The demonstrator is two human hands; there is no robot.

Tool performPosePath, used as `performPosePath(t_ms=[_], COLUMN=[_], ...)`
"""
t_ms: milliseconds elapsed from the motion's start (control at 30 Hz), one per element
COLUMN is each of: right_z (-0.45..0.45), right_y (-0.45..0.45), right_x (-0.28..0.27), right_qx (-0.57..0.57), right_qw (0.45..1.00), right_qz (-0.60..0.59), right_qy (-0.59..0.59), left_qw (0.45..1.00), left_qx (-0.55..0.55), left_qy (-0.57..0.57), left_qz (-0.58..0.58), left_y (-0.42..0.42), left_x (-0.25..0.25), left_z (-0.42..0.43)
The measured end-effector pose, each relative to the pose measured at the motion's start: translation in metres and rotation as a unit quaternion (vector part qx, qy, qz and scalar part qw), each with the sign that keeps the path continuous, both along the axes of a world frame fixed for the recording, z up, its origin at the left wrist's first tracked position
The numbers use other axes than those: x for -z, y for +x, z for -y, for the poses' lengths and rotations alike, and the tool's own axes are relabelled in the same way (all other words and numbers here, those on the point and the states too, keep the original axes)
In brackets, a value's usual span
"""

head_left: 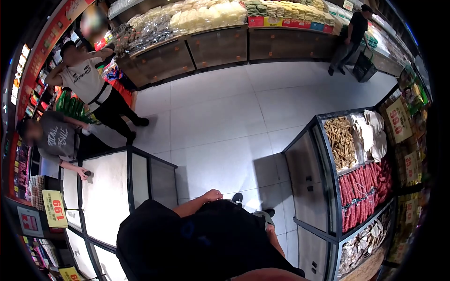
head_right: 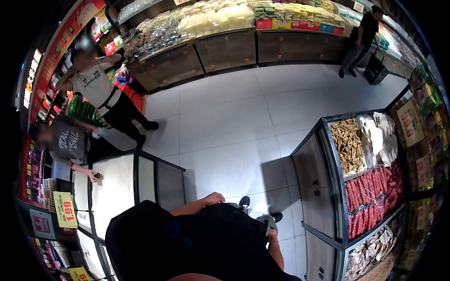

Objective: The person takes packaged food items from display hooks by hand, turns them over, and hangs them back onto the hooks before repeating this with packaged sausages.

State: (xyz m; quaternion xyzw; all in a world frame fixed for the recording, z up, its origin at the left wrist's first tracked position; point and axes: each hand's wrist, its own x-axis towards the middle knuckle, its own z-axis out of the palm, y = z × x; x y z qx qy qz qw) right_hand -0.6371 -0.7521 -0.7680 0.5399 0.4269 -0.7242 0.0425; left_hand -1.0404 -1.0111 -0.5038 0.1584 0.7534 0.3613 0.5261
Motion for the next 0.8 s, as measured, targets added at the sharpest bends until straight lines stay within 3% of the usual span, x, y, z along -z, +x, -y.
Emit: performPosePath(t_ms=[100, 167, 200, 300, 467, 600, 800], right_z=[0.002, -0.009, -0.014, -0.027, -0.047, -0.066, -0.076], right_y=[0.016, 0.004, -0.015, -0.028, -0.068, -0.089, -0.105], right_x=[0.005, 0.004, -0.041, -0.038, -0.073, -0.079, -0.074], right_qx=[-0.017, -0.023, -0.027, -0.039, -0.067, -0.095, -0.109], right_qw=[0.996, 0.999, 0.999, 0.996, 0.996, 0.994, 0.993], right_qz=[-0.047, 0.010, 0.039, 0.077, 0.054, 0.030, -0.014], right_qy=[-0.069, -0.032, -0.015, 0.022, 0.036, 0.050, 0.053], left_qw=[0.999, 0.997, 0.995, 0.986, 0.984, 0.985, 0.985], left_qx=[-0.020, -0.040, -0.055, -0.108, -0.171, -0.089, -0.103], left_qy=[-0.014, -0.008, -0.008, -0.007, 0.027, -0.067, -0.134], left_qz=[0.040, 0.060, 0.080, 0.127, 0.049, -0.134, -0.039], left_y=[-0.004, -0.007, -0.008, -0.009, 0.005, 0.022, 0.034], left_x=[0.002, -0.001, -0.005, -0.004, 0.020, 0.042, 0.029], left_z=[-0.004, -0.005, -0.004, -0.002, 0.019, 0.043, 0.068])
